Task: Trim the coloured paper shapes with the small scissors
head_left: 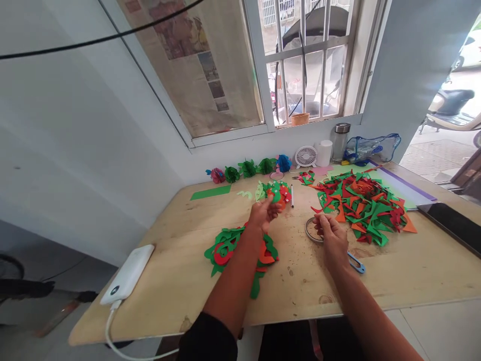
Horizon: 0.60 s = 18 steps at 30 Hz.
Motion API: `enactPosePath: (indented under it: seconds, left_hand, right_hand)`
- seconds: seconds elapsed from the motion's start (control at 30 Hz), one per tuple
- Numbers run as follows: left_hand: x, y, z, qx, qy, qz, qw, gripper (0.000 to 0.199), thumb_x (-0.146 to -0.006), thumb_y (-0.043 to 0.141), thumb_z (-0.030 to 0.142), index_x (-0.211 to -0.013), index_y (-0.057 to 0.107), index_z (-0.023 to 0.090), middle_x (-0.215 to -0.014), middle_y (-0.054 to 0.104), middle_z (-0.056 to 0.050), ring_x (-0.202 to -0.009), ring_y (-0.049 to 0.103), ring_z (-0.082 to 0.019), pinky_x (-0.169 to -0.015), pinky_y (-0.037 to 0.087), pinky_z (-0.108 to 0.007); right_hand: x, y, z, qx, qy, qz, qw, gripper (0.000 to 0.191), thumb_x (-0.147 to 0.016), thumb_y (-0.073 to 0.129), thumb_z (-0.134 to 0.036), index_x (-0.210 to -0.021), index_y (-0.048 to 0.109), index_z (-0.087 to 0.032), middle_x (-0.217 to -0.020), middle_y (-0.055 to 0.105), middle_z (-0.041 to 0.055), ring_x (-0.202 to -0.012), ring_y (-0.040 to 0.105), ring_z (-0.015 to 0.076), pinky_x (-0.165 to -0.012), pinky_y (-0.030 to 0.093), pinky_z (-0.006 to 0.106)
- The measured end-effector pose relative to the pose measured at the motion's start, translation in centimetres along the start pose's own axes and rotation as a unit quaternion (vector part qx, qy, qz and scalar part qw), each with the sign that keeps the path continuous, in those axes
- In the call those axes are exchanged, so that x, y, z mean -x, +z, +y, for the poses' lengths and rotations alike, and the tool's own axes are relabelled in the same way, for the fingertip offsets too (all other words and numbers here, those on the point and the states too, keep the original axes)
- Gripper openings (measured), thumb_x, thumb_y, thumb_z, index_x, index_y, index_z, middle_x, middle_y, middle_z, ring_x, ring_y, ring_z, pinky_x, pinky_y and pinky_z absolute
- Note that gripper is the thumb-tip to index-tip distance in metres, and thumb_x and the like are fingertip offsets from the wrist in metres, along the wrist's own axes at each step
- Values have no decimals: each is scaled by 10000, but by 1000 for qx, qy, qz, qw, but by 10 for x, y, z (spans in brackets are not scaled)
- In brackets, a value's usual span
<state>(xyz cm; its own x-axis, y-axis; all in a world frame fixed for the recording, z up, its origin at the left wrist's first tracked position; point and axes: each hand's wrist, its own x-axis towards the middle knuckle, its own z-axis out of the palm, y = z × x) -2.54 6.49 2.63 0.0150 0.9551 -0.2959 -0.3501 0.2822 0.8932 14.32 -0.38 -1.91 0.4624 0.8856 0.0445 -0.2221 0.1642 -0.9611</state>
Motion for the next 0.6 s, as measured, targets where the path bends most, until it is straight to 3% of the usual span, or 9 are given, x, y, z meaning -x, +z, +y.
enactPosePath:
  seconds: [0.1,0.2,0.37,0.5,0.6]
  left_hand:
    - [-13,-3,0,29,-9,43,999,241,-761,649,354,-757,556,132,-593,656,-51,-481,592,-108,-470,409,-196]
    - [-7,-14,-16,19,5,56,998,232,-722,663,288,-869,557,143,-618,663,-24,-450,566,-92,-438,383,-180]
    - [25,-49,-31,-117,131,72,982,339,-669,680,361,-920,619,142,-686,678,-39,-513,599,-123,-475,435,-220]
    - [50,-74,-28,-310,204,84,925,238,-716,640,373,-830,664,166,-740,687,-42,-650,643,-175,-610,498,-294]
    - [68,-80,-31,-479,253,47,839,158,-732,627,324,-808,677,195,-811,686,-38,-775,638,-204,-753,499,-364]
  right_hand:
    - [-1,0,1,-3,0,-5,1000,433,-695,631,-570,-813,675,-155,-698,643,38,-596,526,119,-519,387,233]
    - [-1,0,1,-2,0,-13,1000,420,-705,622,-563,-800,671,-157,-692,644,37,-591,530,123,-515,385,236]
    - [0,0,0,1,-4,-34,999,381,-725,615,-524,-805,670,-155,-682,644,33,-594,527,118,-526,387,234]
    - [1,1,-2,17,-7,-61,998,345,-732,609,-493,-787,659,-156,-681,637,26,-604,529,120,-556,408,242]
    - [2,2,-2,26,-8,-75,997,317,-733,609,-465,-781,654,-155,-671,629,21,-599,522,117,-563,414,244]
